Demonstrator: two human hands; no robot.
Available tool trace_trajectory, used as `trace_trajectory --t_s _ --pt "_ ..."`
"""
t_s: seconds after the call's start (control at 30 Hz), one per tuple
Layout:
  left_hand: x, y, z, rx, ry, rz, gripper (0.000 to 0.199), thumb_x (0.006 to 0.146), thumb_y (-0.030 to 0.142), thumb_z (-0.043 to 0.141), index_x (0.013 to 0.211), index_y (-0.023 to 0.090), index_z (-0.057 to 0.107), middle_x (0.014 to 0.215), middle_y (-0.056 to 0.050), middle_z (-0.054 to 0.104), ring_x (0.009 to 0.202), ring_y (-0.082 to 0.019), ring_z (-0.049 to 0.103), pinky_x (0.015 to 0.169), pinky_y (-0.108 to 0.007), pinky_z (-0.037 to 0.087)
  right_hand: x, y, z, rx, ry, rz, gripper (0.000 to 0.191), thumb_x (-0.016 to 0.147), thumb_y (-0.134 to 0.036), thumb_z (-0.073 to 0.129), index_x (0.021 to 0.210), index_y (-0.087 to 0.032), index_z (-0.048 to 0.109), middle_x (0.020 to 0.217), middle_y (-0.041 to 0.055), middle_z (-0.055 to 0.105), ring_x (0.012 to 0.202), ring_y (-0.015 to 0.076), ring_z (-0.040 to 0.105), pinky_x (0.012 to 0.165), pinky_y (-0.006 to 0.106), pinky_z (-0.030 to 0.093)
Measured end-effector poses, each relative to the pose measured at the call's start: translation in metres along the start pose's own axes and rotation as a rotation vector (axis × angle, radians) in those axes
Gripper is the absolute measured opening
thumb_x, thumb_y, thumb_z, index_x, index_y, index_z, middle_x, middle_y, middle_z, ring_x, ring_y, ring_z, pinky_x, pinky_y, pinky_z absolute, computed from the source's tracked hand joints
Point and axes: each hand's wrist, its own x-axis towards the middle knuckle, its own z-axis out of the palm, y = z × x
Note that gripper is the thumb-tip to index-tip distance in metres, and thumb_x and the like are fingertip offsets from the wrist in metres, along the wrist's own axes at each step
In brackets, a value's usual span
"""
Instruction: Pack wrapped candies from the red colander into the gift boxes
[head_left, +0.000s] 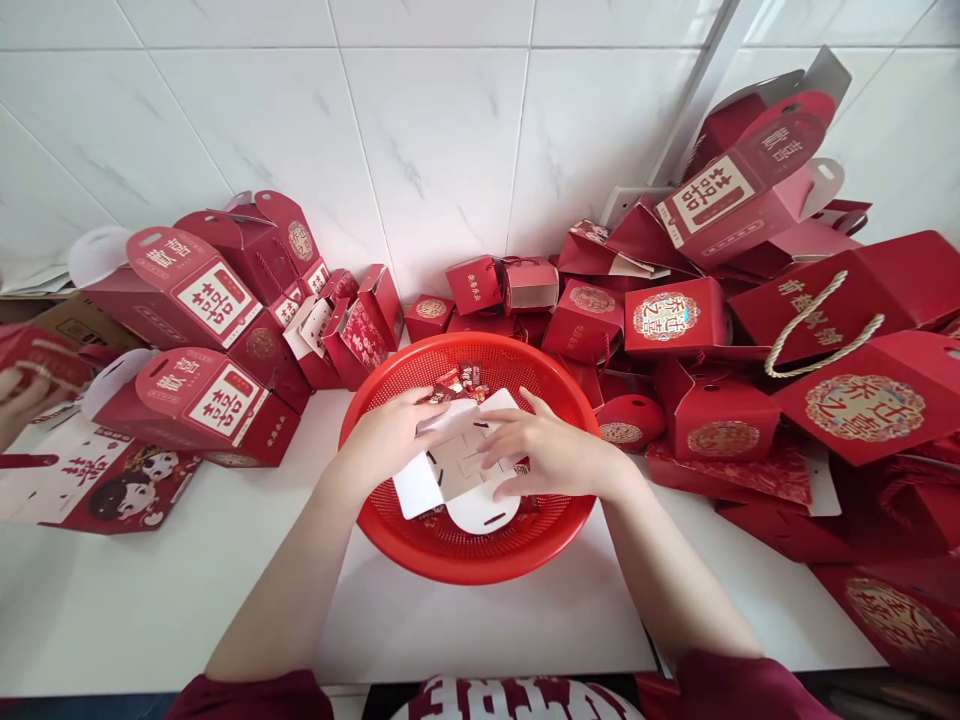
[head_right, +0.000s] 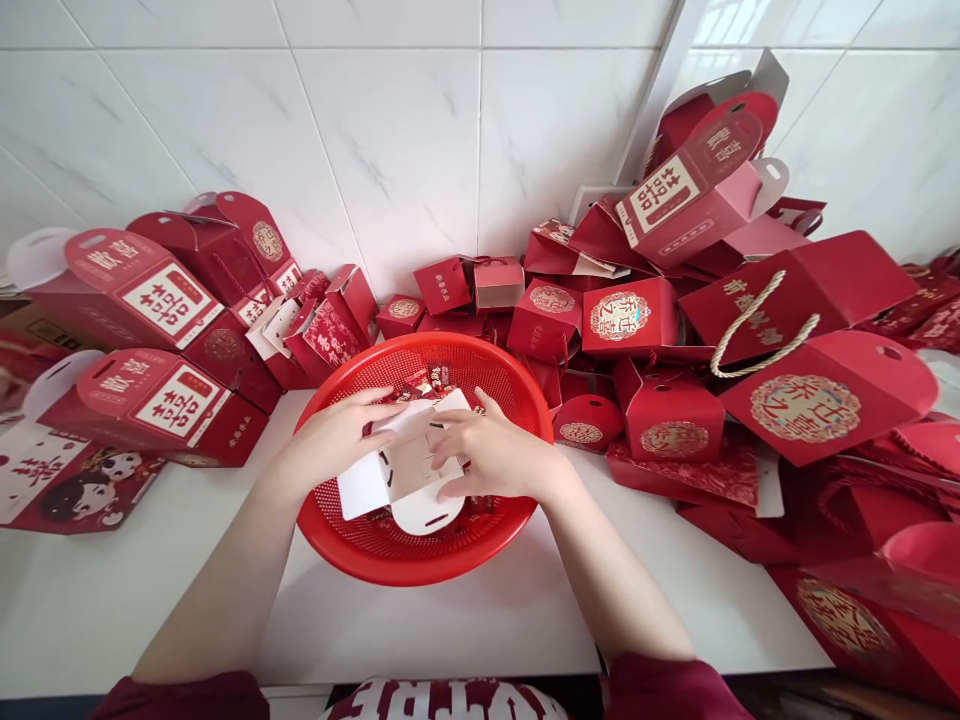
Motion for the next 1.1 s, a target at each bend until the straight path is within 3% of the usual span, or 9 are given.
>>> trace_trajectory --t_s 0.07,0.13,0.23,0.33,0.53,0.7,0.83,0.93,1.1 --pt "0.001 0.005 0.001 0.013 -0.060 -0.022 0.024 0.091 0.034 0.054 0.093 0.028 0.077 0.097 -0.006 0.075 0.082 -0.025 0.070 0.062 -0.030 0.046 0.002 -0.005 0.006 -0.005 -0.031 -0.020 0.008 0.080 -0.023 0.079 0.084 -0.027 0.074 0.092 -0.0002 0.077 0.137 0.0307 0.048 0.118 0.072 0.006" --pt "0.001 0.009 0.000 0.022 -0.137 -0.056 0.032 0.092 0.033 0.052 0.067 0.024 0.069 0.066 -0.004 0.068 0.056 -0.021 0.060 0.051 -0.030 0.034 0.004 -0.012 0.010 -0.049 -0.017 -0.032 0.014 0.083 -0.014 0.073 0.074 -0.025 0.072 0.084 -0.0011 0.075 0.122 0.0269 0.061 0.120 0.068 0.006" --pt "-0.001 0.013 -0.010 0.055 -0.122 -0.062 0.038 0.092 0.035 0.051 0.057 0.021 0.059 0.058 -0.003 0.062 0.051 -0.018 0.051 0.050 -0.030 0.024 0.004 -0.020 0.009 -0.131 0.048 -0.031 0.023 0.087 -0.007 0.062 0.072 -0.023 0.069 0.082 -0.0026 0.073 0.091 0.0186 0.070 0.122 0.064 0.006" --pt "-0.004 0.016 -0.023 0.120 -0.001 -0.079 0.041 0.094 0.039 0.048 0.059 0.020 0.058 0.056 -0.001 0.057 0.051 -0.014 0.045 0.053 -0.029 0.021 0.002 -0.024 0.002 -0.222 0.171 -0.014 0.024 0.093 -0.009 0.054 0.076 -0.021 0.068 0.087 -0.0017 0.073 0.090 0.0165 0.069 0.122 0.064 0.001" --pt "-0.008 0.016 -0.032 -0.003 0.385 -0.159 0.041 0.093 0.048 0.052 0.073 0.018 0.071 0.058 0.001 0.056 0.055 -0.011 0.044 0.056 -0.027 0.026 0.001 -0.018 -0.006 -0.478 0.441 -0.098 0.031 0.101 -0.007 0.040 0.086 -0.018 0.065 0.088 0.0002 0.073 0.116 0.0171 0.064 0.123 0.061 -0.006" --pt "-0.011 0.013 -0.031 0.096 0.618 -0.167 0.039 0.094 0.043 0.054 0.069 0.017 0.068 0.055 0.001 0.049 0.053 -0.010 0.036 0.056 -0.028 0.025 0.001 -0.017 -0.008 -0.420 0.575 -0.139 0.017 0.100 -0.016 0.050 0.107 -0.021 0.065 0.121 0.0053 0.070 0.125 0.0193 0.058 0.123 0.053 0.021" --pt "-0.011 0.005 -0.036 0.209 0.692 -0.265 0.046 0.095 0.045 0.052 0.059 0.017 0.058 0.050 0.002 0.035 0.052 -0.012 0.022 0.056 -0.029 0.022 -0.015 -0.018 -0.021 -0.343 0.655 0.024 0.019 0.099 -0.017 0.053 0.114 -0.020 0.064 0.135 0.0108 0.061 0.124 0.0235 0.056 0.106 0.045 0.044" --pt "-0.009 0.000 -0.037 0.243 0.666 -0.336 0.044 0.093 0.048 0.052 0.061 0.019 0.061 0.049 0.001 0.036 0.052 -0.014 0.021 0.056 -0.030 0.021 -0.022 -0.014 -0.028 -0.271 0.513 0.131 0.019 0.099 -0.016 0.050 0.110 -0.020 0.065 0.118 0.0083 0.069 0.108 0.0218 0.063 0.095 0.040 0.048" --pt "-0.007 -0.001 -0.039 0.206 0.594 -0.390 0.035 0.089 0.050 0.055 0.075 0.024 0.074 0.053 -0.001 0.050 0.053 -0.017 0.035 0.056 -0.030 0.025 0.009 -0.001 -0.017 -0.260 -0.096 0.166 0.023 0.098 -0.016 0.048 0.105 -0.021 0.070 0.104 0.0052 0.072 0.094 0.0199 0.067 0.079 0.031 0.048"
